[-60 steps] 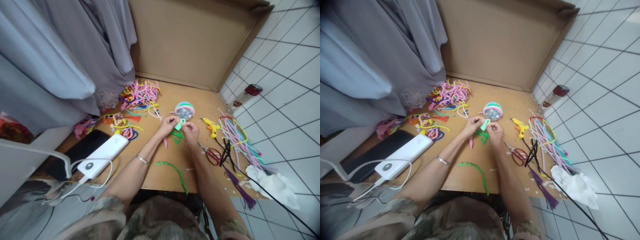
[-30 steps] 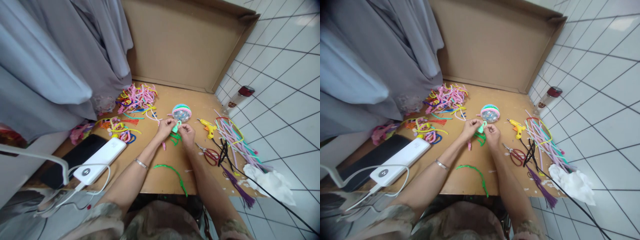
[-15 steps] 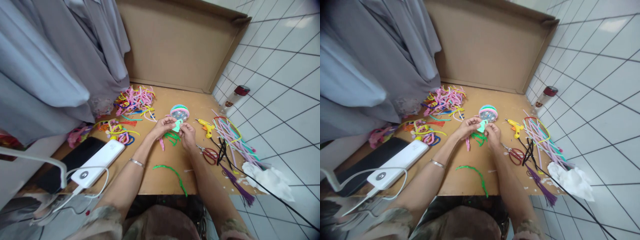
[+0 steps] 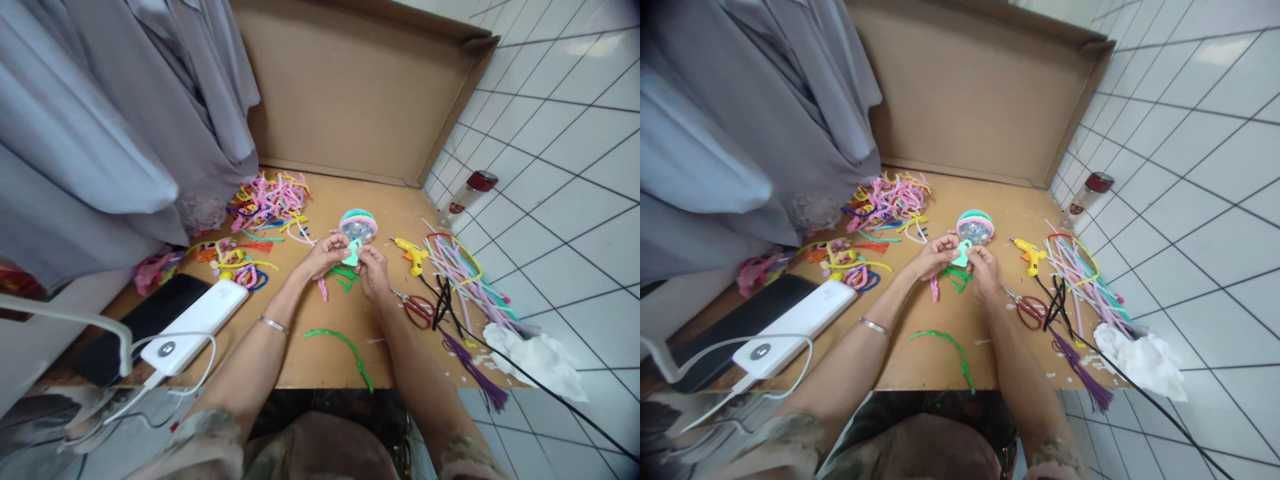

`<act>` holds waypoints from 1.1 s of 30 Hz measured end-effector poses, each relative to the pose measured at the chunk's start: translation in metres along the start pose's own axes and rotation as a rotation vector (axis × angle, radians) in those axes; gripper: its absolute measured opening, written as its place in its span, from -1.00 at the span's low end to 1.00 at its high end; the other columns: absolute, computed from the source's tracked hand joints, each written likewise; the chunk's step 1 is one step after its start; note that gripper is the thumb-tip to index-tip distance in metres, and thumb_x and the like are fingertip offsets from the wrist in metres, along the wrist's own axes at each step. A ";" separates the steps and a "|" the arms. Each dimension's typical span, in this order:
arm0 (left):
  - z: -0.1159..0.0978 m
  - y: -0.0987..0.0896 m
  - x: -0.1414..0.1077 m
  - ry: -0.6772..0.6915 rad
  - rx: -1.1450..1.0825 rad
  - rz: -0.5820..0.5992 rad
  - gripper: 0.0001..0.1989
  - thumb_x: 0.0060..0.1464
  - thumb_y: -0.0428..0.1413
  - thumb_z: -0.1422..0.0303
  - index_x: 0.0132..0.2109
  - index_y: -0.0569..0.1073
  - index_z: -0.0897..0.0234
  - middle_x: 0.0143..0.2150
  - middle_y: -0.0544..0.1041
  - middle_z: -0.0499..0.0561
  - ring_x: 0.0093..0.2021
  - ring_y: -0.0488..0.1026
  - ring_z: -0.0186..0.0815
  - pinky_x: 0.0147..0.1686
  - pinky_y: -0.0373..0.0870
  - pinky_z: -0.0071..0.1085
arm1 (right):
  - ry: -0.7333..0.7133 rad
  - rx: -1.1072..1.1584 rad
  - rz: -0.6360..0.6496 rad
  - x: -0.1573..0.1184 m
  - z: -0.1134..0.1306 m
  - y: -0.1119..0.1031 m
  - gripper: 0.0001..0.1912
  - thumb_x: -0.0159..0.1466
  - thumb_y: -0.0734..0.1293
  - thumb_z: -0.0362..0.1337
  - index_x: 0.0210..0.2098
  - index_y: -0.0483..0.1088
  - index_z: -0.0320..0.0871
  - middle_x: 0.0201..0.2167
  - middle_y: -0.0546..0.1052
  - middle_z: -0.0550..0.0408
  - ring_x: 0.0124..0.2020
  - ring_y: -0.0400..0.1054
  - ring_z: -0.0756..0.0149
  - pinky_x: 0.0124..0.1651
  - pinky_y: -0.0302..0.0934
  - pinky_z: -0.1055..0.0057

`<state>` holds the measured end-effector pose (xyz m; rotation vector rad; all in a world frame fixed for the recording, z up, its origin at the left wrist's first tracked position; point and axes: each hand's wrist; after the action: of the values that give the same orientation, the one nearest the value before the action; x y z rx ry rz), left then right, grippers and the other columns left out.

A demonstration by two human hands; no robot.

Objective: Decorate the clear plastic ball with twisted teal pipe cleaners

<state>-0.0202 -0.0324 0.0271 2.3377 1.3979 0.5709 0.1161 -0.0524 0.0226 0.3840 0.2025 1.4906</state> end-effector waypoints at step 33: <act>0.008 0.009 0.004 0.084 0.216 -0.269 -0.61 -0.25 0.35 0.12 -0.50 0.43 0.36 -0.59 0.38 -0.12 -0.56 0.26 -0.50 -0.50 0.21 -0.53 | -0.135 -0.174 -0.081 -0.003 -0.001 0.005 -0.74 -0.05 0.45 -0.13 -0.56 0.35 -0.14 -0.71 0.30 0.32 -0.67 0.06 0.55 -0.55 0.00 0.52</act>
<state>-0.0073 -0.0335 0.0251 2.2501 1.8586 0.4639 0.1107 -0.0553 0.0230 0.3309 -0.0187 1.3849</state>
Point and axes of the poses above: each hand's wrist, its own x-axis towards the middle knuckle, its own y-axis out of the palm, z = x × y
